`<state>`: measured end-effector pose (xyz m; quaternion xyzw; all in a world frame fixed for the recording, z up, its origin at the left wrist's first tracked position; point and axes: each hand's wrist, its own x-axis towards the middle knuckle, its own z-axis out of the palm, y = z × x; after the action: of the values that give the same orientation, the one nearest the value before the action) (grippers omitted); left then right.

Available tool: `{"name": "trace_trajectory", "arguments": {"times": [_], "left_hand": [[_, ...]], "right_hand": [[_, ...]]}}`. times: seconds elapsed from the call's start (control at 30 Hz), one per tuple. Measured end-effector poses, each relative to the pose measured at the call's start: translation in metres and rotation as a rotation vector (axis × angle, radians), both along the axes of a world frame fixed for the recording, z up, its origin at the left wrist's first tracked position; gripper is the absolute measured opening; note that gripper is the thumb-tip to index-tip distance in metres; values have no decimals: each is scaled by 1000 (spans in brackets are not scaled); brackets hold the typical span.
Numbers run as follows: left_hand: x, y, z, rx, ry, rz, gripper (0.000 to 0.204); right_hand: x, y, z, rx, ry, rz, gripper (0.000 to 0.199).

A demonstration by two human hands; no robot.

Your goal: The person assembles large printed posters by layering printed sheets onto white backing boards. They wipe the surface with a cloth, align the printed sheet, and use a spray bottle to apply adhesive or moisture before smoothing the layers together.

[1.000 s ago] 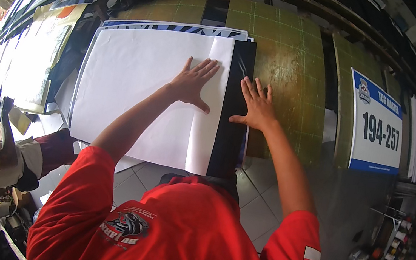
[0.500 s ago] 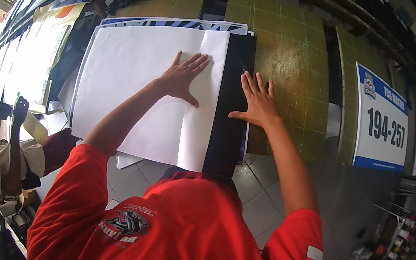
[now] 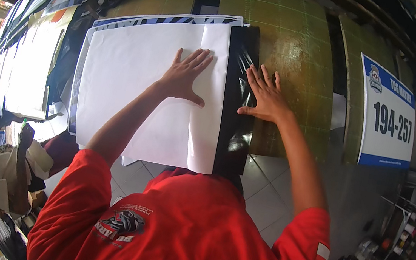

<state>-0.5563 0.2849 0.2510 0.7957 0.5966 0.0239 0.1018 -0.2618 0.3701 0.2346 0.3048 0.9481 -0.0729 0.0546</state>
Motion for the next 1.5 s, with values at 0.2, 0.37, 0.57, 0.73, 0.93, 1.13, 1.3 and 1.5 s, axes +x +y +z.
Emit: {"name": "trace_trajectory", "arguments": {"times": [0.2,0.37,0.57,0.73,0.93,1.13,1.3,1.5], "left_hand": [[-1,0,-3,-8,50,7,133],[-3,-1,-6,27,19,0,134],[-6,-2,-8,57,3,-5,133],[-7,-3,-6,72,-15,-6,132],[-9,-4,-6,66,-45,12,130],[-10,-4,-5,35,-89,12,134],[-9,-1,-1,16,-51,5,133],[-9,-3,-5,31,-34,4,133]], "right_hand": [[1,5,8,27,114,-3,92],[8,33,14,122,553,-363,61],[-90,42,47,295,547,-251,14],[-145,74,16,206,541,-349,12],[-150,95,-3,213,527,-385,14],[-152,117,-6,275,473,-380,16],[-150,130,-3,326,513,-247,15],[-139,113,2,257,499,-166,12]]}}
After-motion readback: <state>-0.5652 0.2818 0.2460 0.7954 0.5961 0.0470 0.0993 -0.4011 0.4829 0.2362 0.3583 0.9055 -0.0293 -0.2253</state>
